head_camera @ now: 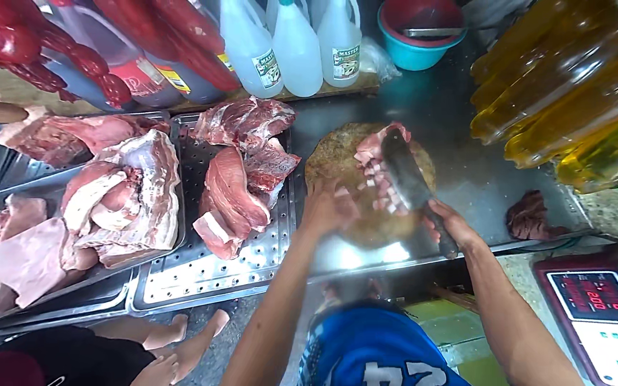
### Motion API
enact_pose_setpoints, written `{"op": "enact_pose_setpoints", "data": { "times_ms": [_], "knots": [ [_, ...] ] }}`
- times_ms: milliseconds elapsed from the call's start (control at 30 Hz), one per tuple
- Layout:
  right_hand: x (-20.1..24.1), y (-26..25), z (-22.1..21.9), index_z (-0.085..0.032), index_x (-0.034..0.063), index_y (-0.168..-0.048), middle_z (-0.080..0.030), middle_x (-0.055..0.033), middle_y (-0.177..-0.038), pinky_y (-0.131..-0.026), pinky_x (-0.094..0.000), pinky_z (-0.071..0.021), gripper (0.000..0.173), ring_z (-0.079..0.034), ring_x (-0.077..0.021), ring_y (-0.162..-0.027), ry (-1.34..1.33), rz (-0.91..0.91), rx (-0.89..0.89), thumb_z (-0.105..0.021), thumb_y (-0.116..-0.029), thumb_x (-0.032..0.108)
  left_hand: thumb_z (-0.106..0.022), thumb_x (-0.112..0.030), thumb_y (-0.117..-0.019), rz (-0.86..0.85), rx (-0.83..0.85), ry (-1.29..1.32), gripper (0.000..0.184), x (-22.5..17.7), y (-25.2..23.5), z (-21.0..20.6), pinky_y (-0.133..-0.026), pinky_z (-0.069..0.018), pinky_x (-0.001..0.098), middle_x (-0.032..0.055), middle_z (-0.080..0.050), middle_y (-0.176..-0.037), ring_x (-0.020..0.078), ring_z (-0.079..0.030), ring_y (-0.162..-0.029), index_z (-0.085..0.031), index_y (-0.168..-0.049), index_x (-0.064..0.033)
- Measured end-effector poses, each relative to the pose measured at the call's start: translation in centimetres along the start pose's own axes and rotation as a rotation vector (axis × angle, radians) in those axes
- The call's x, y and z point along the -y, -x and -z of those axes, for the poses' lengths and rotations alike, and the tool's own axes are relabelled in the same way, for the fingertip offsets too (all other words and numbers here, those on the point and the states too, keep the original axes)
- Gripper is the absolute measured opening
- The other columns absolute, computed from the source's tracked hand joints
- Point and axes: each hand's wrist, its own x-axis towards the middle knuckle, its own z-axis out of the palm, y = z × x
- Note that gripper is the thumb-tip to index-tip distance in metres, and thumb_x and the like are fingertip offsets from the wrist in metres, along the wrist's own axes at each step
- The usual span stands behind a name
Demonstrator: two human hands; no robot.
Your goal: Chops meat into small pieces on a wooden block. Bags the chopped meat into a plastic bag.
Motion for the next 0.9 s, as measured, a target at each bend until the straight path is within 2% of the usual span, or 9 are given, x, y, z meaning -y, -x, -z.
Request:
{"op": "enact_pose_setpoints", "data": {
  "times_ms": [67,200,333,467,500,600,733,800,900],
  "knots": [
    [1.3,-0.7,-0.5,-0.048,0.0107,-0.121,-0.052,-0.0018,-0.064,-0.040,-0.0273,-0.0515,0.033,-0.052,-0.0133,-0.043,0.061,0.036,-0.067,-0.026,-0.1133,0.034,-0.080,-0.064,-0.0756,-0.021,-0.016,-0.121,0.099,1.3,1.9,-2.1,-0.112,-0.0387,0.0620,0.0172,-0.048,-0.152,0.0407,-0.043,-0.140,-0.045,-0.155,-0.0163],
    [3.7,-1.1,-3.5,-0.048,0.0061,-0.124,-0.055,-0.0035,-0.064,-0.042,-0.0305,-0.0544,0.029,-0.056,-0.0150,-0.044,0.358,0.159,-0.267,-0.035,-0.1132,0.029,-0.069,-0.054,-0.0889,-0.067,-0.274,-0.124,0.081,0.9,2.2,-7.2,-0.112,-0.0374,0.0614,0.0185,-0.050,-0.152,0.0418,-0.045,-0.139,-0.047,-0.153,-0.0099],
    [2.8,1.3,-7.5,-0.053,0.0035,-0.128,-0.061,-0.0037,-0.069,-0.047,-0.0343,-0.0579,0.031,-0.061,-0.0150,-0.049,0.704,0.295,-0.422,-0.045,-0.1086,0.027,-0.066,-0.052,-0.0939,-0.079,-0.273,-0.103,0.077,-1.3,0.5,-8.6,-0.115,-0.0372,0.0574,0.0175,-0.047,-0.154,0.0399,-0.044,-0.141,-0.045,-0.155,-0.0099],
    [-0.3,3.1,-9.8,-0.060,0.0065,-0.126,-0.064,-0.0037,-0.074,-0.055,-0.0386,-0.0574,0.037,-0.063,-0.0154,-0.057,0.983,0.419,-0.430,-0.049,-0.1062,0.035,-0.069,-0.067,-0.0862,-0.122,-0.269,-0.046,0.092,-0.5,0.8,-8.0,-0.113,-0.0397,0.0579,0.0139,-0.038,-0.162,0.0359,-0.043,-0.143,-0.040,-0.158,-0.0184],
    [-0.4,3.5,-10.2,-0.061,0.0066,-0.128,-0.065,-0.0029,-0.073,-0.055,-0.0374,-0.0569,0.039,-0.063,-0.0144,-0.057,1.029,0.457,-0.425,-0.049,-0.1059,0.036,-0.071,-0.065,-0.0851,-0.148,-0.292,-0.007,0.090,0.0,1.3,-8.0,-0.113,-0.0392,0.0582,0.0143,-0.036,-0.163,0.0357,-0.043,-0.144,-0.042,-0.157,-0.0182],
    [1.6,4.9,-11.9,-0.062,0.0020,-0.125,-0.065,-0.0014,-0.073,-0.053,-0.0320,-0.0555,0.039,-0.062,-0.0102,-0.056,1.077,0.641,-0.454,-0.049,-0.1061,0.034,-0.075,-0.044,-0.0842,-0.236,-0.368,0.102,0.064,1.1,2.6,-8.5,-0.114,-0.0403,0.0557,0.0173,-0.041,-0.158,0.0360,-0.043,-0.143,-0.058,-0.138,-0.0121],
    [5.3,5.8,-14.4,-0.056,-0.0063,-0.121,-0.063,-0.0022,-0.072,-0.051,-0.0278,-0.0556,0.036,-0.060,-0.0073,-0.055,1.017,0.885,-0.514,-0.049,-0.1064,0.026,-0.070,-0.043,-0.0887,-0.285,-0.433,0.058,0.044,1.7,2.6,-9.7,-0.112,-0.0411,0.0557,0.0208,-0.049,-0.150,0.0391,-0.048,-0.137,-0.069,-0.119,-0.0104],
    [3.9,5.1,-14.6,-0.058,-0.0048,-0.123,-0.065,-0.0045,-0.073,-0.055,-0.0323,-0.0566,0.038,-0.063,-0.0123,-0.058,1.132,0.731,-0.474,-0.049,-0.1064,0.028,-0.068,-0.044,-0.0899,-0.278,-0.421,0.001,0.038,1.6,2.3,-9.9,-0.110,-0.0414,0.0568,0.0190,-0.051,-0.147,0.0387,-0.049,-0.135,-0.071,-0.114,-0.0139],
    [-0.9,2.2,-13.9,-0.049,0.0066,-0.145,-0.072,-0.0146,-0.091,-0.077,-0.0521,-0.0587,0.049,-0.072,-0.0331,-0.083,1.349,0.125,-0.291,-0.041,-0.1084,0.039,-0.067,-0.041,-0.0899,-0.275,-0.414,-0.072,0.032,1.4,2.2,-9.8,-0.108,-0.0421,0.0573,0.0154,-0.055,-0.143,0.0375,-0.050,-0.133,-0.071,-0.110,-0.0162]
  ]
}}
